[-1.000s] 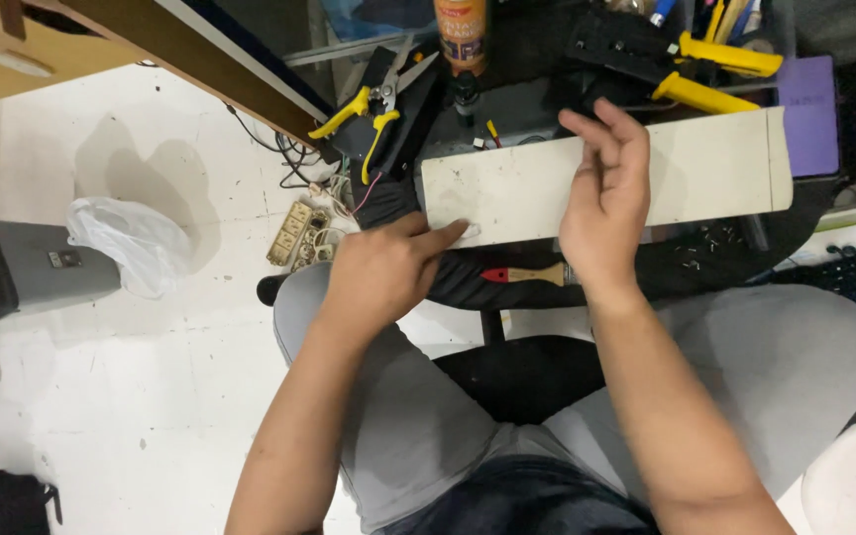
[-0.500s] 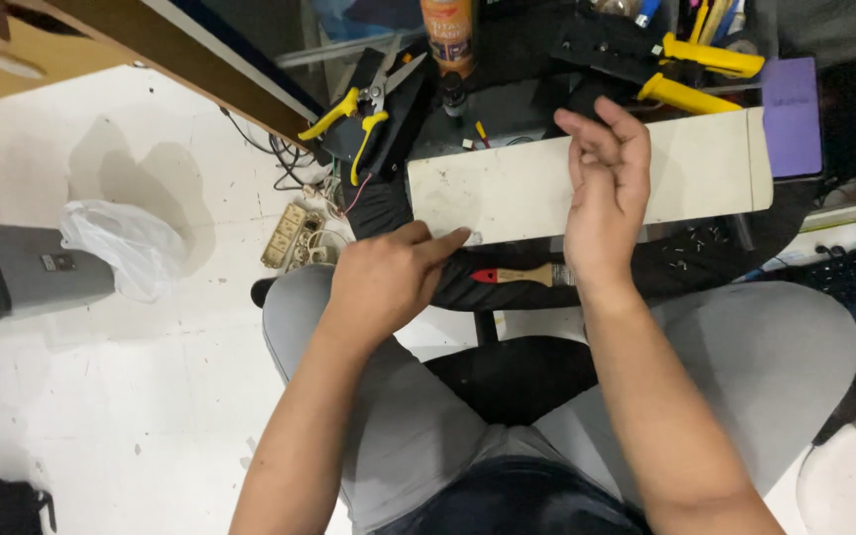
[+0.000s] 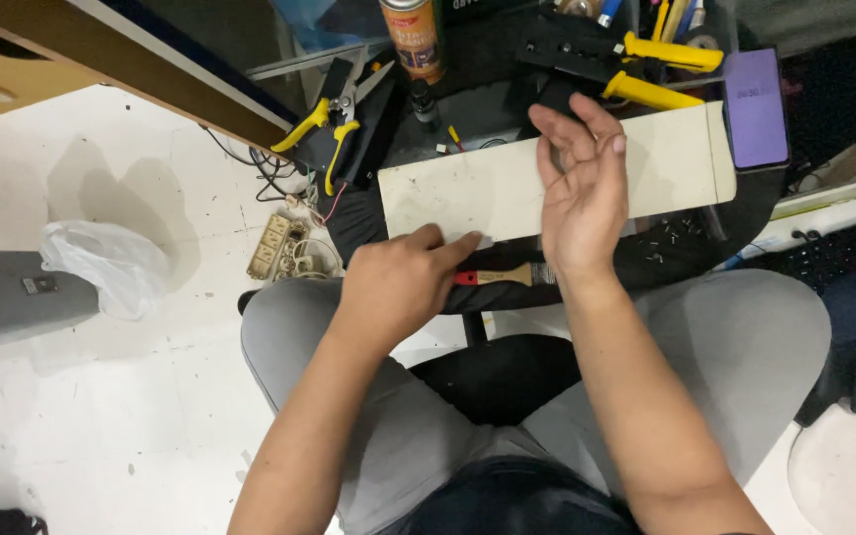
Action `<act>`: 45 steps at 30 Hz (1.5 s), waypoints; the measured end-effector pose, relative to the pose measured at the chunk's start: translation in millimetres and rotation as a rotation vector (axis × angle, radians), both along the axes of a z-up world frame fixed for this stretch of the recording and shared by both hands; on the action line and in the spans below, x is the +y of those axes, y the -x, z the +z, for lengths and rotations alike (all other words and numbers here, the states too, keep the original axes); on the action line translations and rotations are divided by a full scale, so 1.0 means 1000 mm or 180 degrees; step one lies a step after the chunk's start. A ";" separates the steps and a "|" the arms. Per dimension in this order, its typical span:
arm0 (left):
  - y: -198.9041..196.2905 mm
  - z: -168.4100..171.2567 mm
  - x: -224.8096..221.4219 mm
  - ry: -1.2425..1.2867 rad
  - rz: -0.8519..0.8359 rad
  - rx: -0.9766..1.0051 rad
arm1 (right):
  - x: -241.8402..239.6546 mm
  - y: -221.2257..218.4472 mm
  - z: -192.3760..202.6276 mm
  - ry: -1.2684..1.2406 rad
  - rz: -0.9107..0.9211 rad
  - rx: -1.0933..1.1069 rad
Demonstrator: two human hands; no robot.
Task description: Cleaning an electronic casing using a brush and a cloth to remove dirt and residue.
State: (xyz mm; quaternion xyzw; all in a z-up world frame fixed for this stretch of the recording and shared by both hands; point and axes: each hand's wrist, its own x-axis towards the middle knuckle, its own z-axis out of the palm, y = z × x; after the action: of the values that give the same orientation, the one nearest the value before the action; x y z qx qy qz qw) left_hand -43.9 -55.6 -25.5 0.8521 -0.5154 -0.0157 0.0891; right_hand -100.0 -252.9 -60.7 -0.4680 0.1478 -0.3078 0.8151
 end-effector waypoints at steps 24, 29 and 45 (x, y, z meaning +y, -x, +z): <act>0.003 -0.004 -0.008 0.0092 0.0195 0.0155 | -0.005 0.007 -0.001 -0.0379 0.0061 -0.0169; 0.010 -0.008 -0.020 0.0132 0.0252 -0.0040 | 0.000 0.006 -0.006 -0.0311 0.0114 -0.0202; 0.040 0.011 0.074 0.0108 0.2148 0.0687 | 0.013 -0.004 -0.010 0.1699 0.0055 0.0027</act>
State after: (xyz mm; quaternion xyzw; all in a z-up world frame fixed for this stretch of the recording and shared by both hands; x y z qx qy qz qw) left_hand -83.8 18.0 -14.7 0.9662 -0.1928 -0.0668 0.1573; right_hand -96.3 -240.3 -70.4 -0.6690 0.0608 -0.3270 0.6647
